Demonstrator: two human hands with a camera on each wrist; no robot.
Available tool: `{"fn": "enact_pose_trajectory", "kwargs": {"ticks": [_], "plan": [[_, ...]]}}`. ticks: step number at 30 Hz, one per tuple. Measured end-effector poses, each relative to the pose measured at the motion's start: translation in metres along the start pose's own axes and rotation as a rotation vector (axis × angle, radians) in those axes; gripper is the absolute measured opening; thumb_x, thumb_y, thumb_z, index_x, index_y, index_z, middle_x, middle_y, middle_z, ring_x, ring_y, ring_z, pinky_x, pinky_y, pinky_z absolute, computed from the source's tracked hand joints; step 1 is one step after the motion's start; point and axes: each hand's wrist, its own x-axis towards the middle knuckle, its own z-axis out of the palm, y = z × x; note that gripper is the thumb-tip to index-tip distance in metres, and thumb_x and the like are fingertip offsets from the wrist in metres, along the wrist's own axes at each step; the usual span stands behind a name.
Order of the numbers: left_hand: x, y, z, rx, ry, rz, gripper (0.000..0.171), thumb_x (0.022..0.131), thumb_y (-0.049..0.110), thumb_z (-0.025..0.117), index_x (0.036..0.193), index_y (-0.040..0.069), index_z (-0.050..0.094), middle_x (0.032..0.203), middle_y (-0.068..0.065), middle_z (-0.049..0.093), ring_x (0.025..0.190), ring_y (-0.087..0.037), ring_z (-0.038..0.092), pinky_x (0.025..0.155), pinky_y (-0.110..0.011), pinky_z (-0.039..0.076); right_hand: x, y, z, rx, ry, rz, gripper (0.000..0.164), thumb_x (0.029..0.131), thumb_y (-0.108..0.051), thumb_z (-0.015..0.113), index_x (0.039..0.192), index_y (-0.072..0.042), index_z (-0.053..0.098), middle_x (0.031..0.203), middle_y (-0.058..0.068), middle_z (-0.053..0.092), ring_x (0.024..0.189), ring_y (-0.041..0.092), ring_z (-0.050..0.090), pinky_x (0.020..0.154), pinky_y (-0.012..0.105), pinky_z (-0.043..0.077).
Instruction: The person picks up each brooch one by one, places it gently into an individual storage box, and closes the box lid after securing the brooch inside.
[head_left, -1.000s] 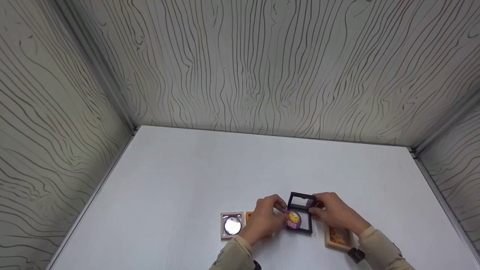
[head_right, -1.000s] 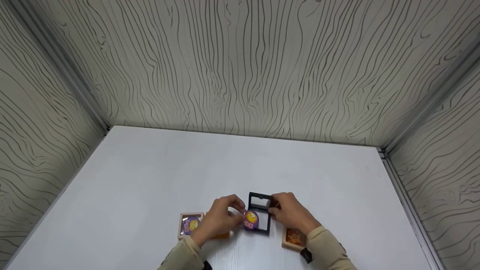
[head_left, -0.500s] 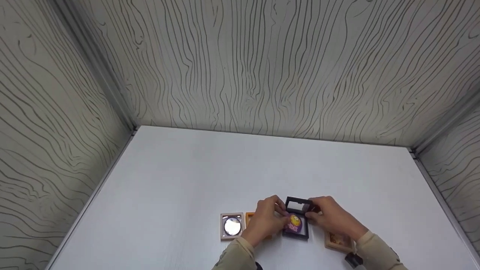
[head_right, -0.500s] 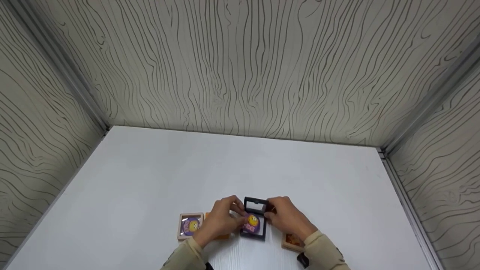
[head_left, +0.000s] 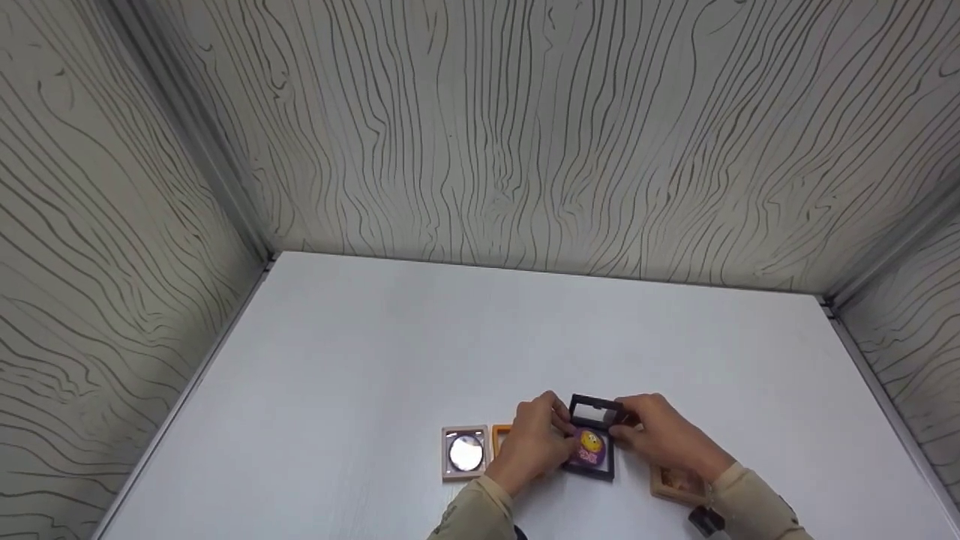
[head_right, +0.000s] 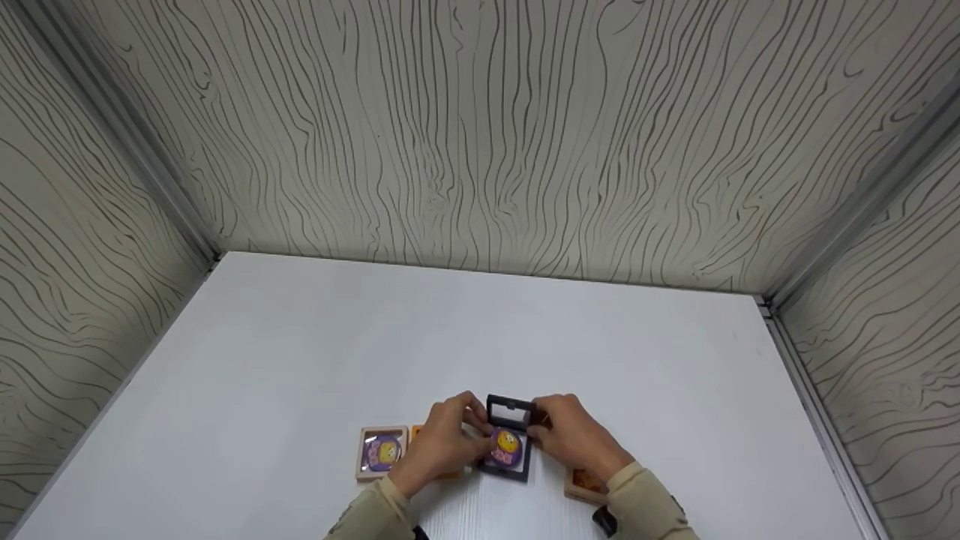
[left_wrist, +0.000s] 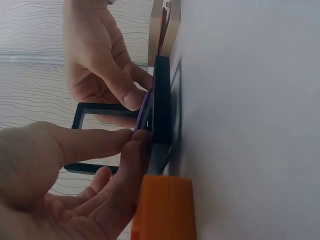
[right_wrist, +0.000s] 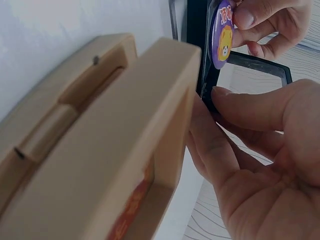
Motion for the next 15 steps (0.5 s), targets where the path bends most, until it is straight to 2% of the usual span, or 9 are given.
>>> {"fn": "enact_pose_trajectory", "kwargs": {"ticks": [3, 9, 15], "plan": [[0.0001, 0.0006, -0.0004, 0.005, 0.0, 0.0, 0.033, 0.077, 0.003, 0.083, 0.095, 0.013, 0.057, 0.084, 0.005, 0.065, 0.076, -0.005, 0.061, 0.067, -0.022, 0.053, 0.0007, -0.0006, -0.0016, -0.006, -0.003, -0.004, 0.013, 0.092, -0.01, 0.069, 0.104, -0.012, 0.072, 0.097, -0.003, 0.071, 0.091, 0.015, 0.066, 0.082, 0.039, 0.056], [-0.0002, 0.0012, -0.001, 0.011, -0.006, 0.008, 0.034, 0.076, 0.003, 0.083, 0.097, 0.012, 0.057, 0.086, 0.002, 0.069, 0.076, -0.006, 0.063, 0.068, -0.023, 0.054, 0.0009, 0.0008, -0.0032, -0.021, 0.003, -0.051, 0.009, 0.092, -0.01, 0.069, 0.098, -0.016, 0.071, 0.094, -0.007, 0.071, 0.086, 0.012, 0.066, 0.078, 0.032, 0.054], [-0.0008, 0.0013, -0.0012, 0.014, -0.011, -0.018, 0.034, 0.078, 0.005, 0.083, 0.099, 0.013, 0.057, 0.087, 0.003, 0.069, 0.077, -0.007, 0.064, 0.069, -0.023, 0.054, 0.0016, 0.0032, -0.0026, -0.034, 0.013, -0.085, 0.009, 0.091, -0.01, 0.069, 0.096, -0.017, 0.071, 0.094, -0.008, 0.071, 0.086, 0.01, 0.066, 0.079, 0.033, 0.055]]}}
